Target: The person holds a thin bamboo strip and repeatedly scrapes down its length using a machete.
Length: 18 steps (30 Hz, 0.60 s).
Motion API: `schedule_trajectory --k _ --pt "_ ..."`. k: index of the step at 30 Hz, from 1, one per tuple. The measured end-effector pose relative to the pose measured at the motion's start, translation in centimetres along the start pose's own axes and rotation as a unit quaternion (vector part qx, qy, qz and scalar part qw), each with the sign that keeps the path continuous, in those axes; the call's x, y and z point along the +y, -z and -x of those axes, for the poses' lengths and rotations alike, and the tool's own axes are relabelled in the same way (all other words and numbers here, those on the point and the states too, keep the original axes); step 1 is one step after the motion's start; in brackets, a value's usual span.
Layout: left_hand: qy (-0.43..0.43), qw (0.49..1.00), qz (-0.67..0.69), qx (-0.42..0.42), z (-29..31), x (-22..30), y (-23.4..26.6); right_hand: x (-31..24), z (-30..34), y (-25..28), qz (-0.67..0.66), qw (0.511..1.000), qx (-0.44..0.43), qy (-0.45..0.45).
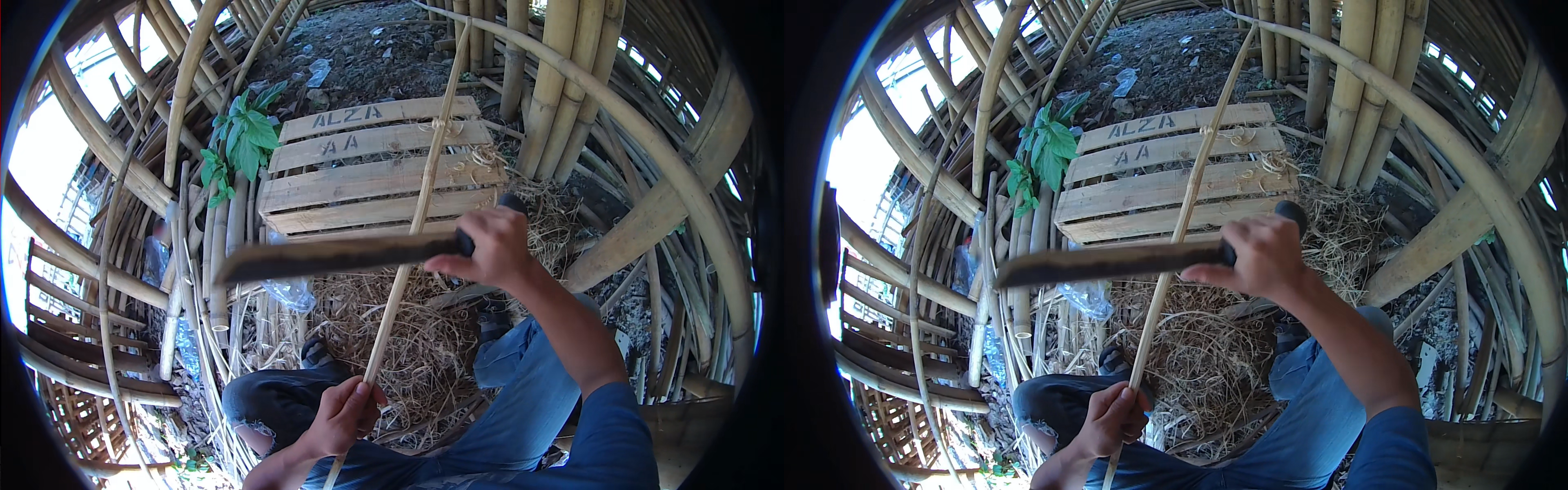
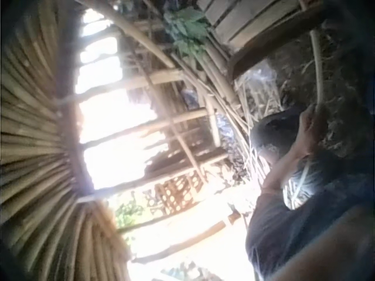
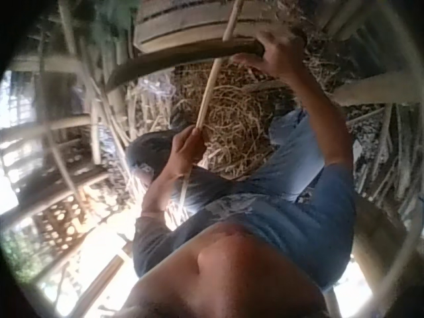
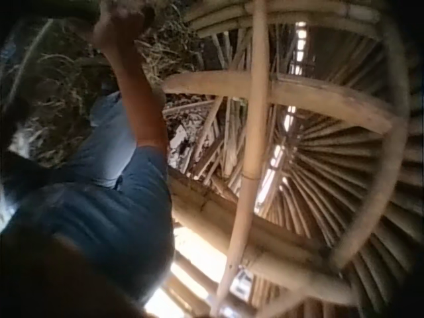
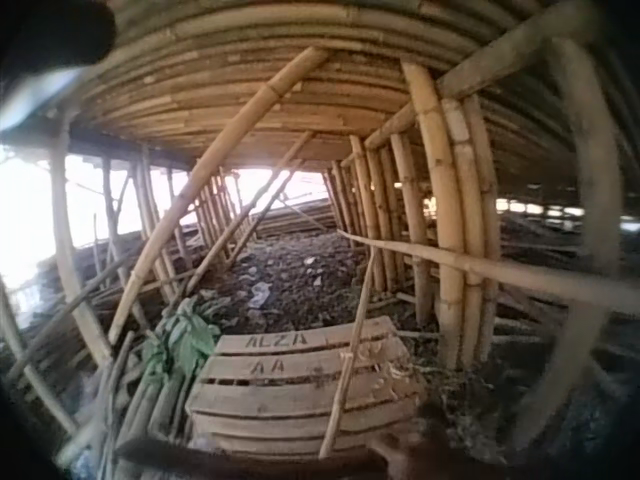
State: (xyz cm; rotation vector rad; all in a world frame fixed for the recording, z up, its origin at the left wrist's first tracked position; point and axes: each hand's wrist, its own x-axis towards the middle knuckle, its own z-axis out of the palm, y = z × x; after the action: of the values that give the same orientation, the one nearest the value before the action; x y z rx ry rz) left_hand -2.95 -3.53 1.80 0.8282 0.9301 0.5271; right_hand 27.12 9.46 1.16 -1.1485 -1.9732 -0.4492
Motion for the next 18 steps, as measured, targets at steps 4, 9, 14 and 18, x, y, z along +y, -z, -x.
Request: schedule_trajectory --k 4,9,14,18 --pt "-0.002 1.000 -0.009 0.014 -0.2 0.0 -0.2 -1.3 0.4 -0.8 -0.011 0.998 0.011 0.068" --pt "-0.003 1.000 -0.008 0.002 0.1 -0.2 -0.3 2.2 -0.4 -1.0 0.031 0.993 0.011 -0.110" --pt "0.026 0.999 0.025 -0.009 0.0 -0.2 0.1 1.6 0.8 -1.8 -0.017 0.997 0.062 -0.053" --pt "0.034 0.995 0.076 -0.060 0.3 0.1 0.6 1.6 0.1 -1.1 -0.004 0.998 0.051 -0.022"
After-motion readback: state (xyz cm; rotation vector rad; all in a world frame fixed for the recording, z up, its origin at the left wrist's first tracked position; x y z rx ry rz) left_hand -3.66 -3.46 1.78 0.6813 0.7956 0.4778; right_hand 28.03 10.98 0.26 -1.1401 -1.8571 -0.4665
